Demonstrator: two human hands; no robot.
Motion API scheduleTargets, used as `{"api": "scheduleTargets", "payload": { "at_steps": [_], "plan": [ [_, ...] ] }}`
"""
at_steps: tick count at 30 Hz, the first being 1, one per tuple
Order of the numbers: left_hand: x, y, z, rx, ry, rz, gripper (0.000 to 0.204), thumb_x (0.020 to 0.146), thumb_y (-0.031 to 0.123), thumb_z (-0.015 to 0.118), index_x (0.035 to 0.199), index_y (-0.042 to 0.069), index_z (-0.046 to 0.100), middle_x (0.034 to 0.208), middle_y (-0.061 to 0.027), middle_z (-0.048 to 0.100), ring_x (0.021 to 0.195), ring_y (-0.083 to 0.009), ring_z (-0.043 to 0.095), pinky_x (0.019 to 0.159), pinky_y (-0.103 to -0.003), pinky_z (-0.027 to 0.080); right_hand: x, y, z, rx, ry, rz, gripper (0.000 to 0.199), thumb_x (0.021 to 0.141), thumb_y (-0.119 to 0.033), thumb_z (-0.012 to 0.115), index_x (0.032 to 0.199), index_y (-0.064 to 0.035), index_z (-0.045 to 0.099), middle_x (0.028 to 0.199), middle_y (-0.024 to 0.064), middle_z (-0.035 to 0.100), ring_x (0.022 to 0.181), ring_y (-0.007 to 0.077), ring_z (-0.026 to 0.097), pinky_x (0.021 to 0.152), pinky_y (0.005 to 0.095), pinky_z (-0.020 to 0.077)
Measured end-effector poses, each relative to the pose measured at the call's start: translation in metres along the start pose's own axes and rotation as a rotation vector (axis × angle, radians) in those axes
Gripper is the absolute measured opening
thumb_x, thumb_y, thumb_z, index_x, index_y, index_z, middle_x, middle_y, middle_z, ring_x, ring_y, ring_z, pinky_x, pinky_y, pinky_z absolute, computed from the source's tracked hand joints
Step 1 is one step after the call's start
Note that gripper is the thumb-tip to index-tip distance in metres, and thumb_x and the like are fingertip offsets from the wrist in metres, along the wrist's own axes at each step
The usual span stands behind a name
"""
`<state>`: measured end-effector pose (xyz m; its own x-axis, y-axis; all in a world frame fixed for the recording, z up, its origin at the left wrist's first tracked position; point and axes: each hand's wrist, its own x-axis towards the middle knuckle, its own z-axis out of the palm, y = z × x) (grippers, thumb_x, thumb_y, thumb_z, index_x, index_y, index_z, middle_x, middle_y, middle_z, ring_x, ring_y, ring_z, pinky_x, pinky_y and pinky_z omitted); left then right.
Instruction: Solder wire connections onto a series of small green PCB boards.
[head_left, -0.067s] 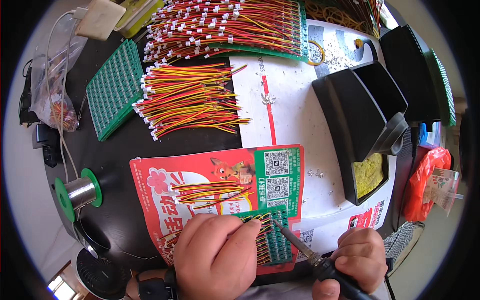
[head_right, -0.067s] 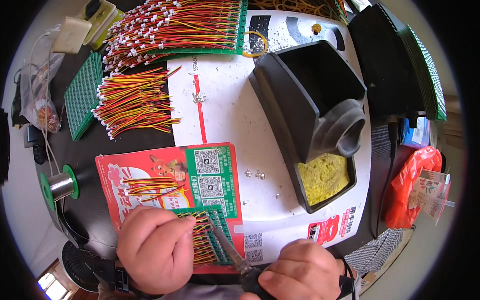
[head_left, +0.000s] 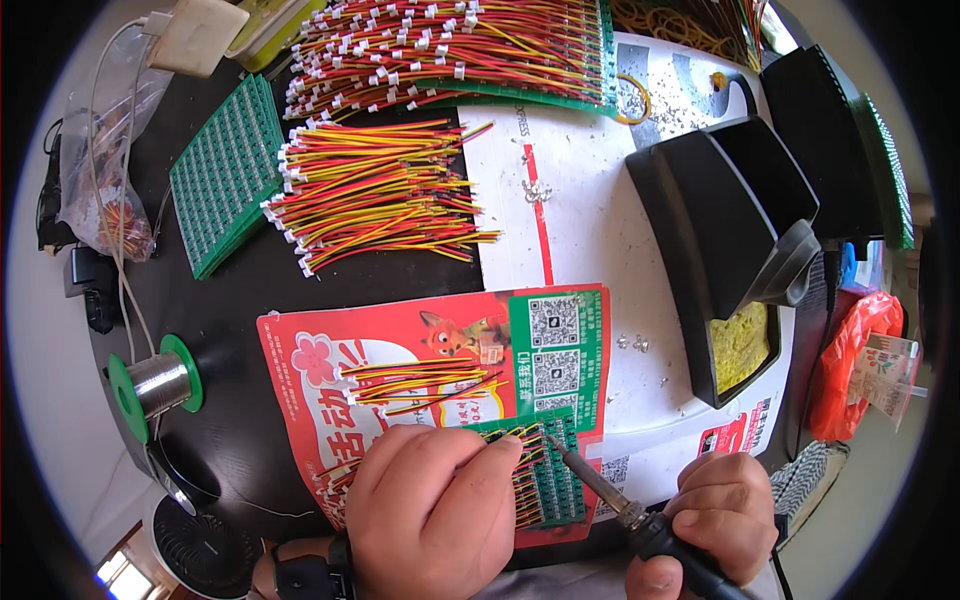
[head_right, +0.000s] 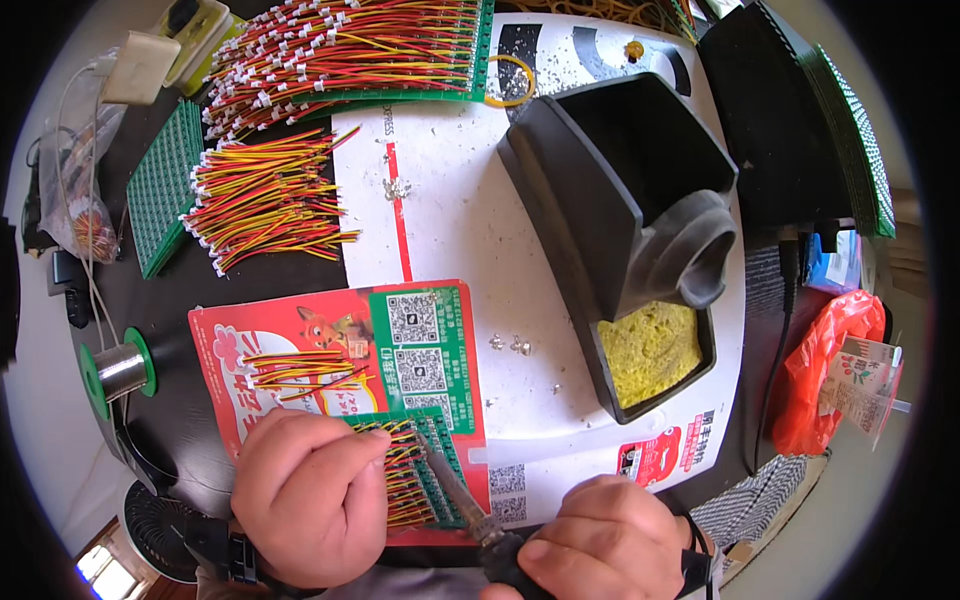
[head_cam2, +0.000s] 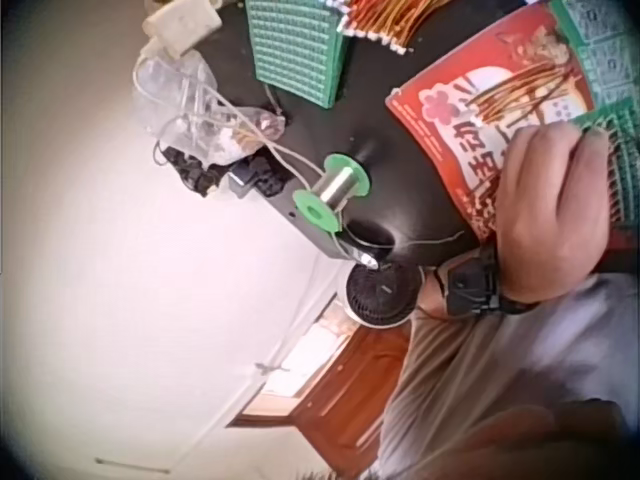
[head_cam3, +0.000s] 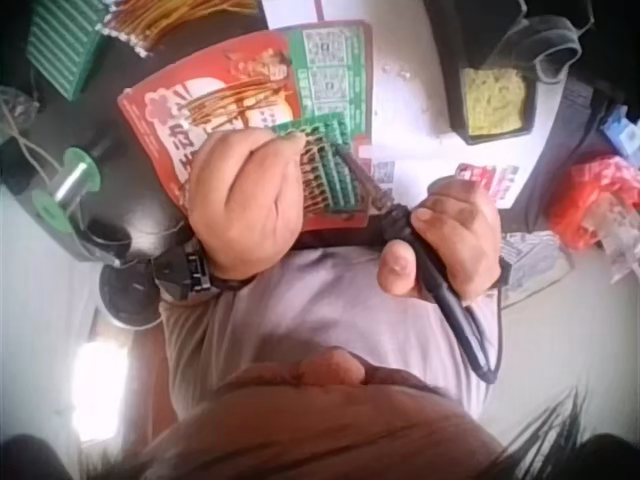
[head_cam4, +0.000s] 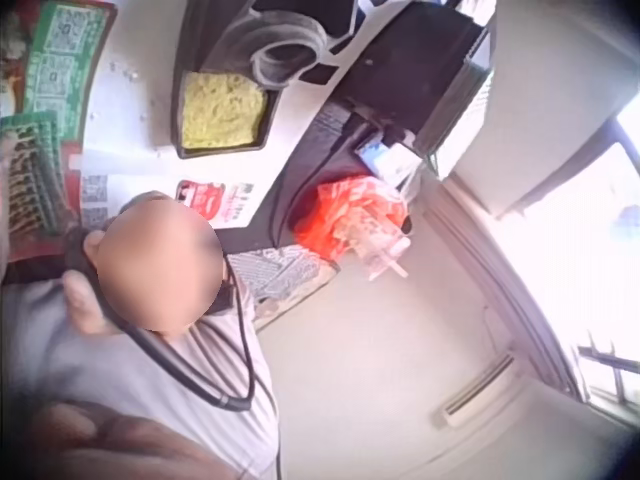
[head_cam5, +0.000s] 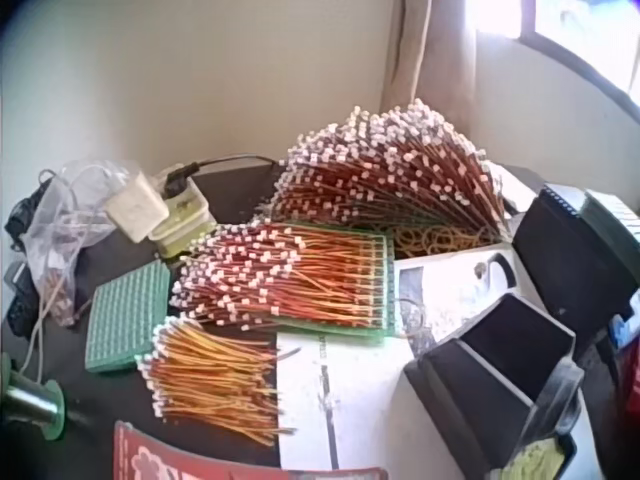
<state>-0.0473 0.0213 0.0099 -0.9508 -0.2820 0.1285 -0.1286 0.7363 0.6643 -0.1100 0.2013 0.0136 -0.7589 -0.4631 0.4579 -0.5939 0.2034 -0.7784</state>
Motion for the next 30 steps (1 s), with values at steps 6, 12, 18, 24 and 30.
{"api": "scheduleTargets", "payload": {
  "at_steps": [6,12,18,24,30],
  "plan": [
    [-0.003,-0.009,0.001,0.072,-0.025,0.095,0.022,0.070,-0.007,0.072,0.090,0.000,0.074,0.079,-0.0095,0.063,0.064,-0.0276,0.061,0.058,-0.039,0.049,0.001,0.000,0.002,-0.007,0.001,0.024,0.031,0.085,-0.019,0.075,0.091,0.0068,0.058,0.063,0.0134,0.054,0.052,0.0249,0.052,0.047,0.0357,0.0447],
    [-0.006,-0.016,-0.002,-0.068,-0.084,0.042,0.024,0.071,-0.002,0.078,0.094,-0.001,0.075,0.082,-0.0082,0.061,0.070,-0.0240,0.063,0.058,-0.034,0.053,0.001,0.000,0.003,-0.015,-0.031,0.023,0.031,0.085,-0.020,0.074,0.091,0.0059,0.058,0.062,0.0127,0.054,0.051,0.0243,0.052,0.047,0.0356,0.0443],
    [-0.002,-0.041,0.015,-0.065,0.122,0.403,0.020,0.073,-0.009,0.075,0.092,-0.002,0.073,0.081,-0.0102,0.062,0.067,-0.0263,0.061,0.058,-0.034,0.049,-0.020,-0.006,0.010,-0.217,0.029,0.137,0.040,0.091,-0.041,0.070,0.092,-0.0060,0.051,0.069,0.0047,0.049,0.060,0.0155,0.045,0.052,0.0295,0.0395],
    [-0.005,-0.019,-0.002,-0.092,-0.078,0.110,0.027,0.069,-0.003,0.077,0.096,-0.001,0.076,0.084,-0.0087,0.062,0.071,-0.0249,0.063,0.059,-0.035,0.054,0.004,-0.002,-0.001,-0.045,-0.091,0.033,0.032,0.087,-0.022,0.074,0.091,0.0053,0.058,0.062,0.0126,0.054,0.052,0.0239,0.052,0.047,0.0353,0.0444],
    [0.002,-0.025,0.010,-0.109,0.118,0.276,0.022,0.072,-0.009,0.075,0.093,-0.001,0.073,0.080,-0.0095,0.061,0.067,-0.0258,0.060,0.057,-0.034,0.048,-0.005,0.006,0.003,-0.015,-0.016,-0.071,0.034,0.090,-0.026,0.071,0.093,0.0048,0.057,0.062,0.0122,0.054,0.051,0.0223,0.049,0.046,0.0345,0.0442]
  ]
}}
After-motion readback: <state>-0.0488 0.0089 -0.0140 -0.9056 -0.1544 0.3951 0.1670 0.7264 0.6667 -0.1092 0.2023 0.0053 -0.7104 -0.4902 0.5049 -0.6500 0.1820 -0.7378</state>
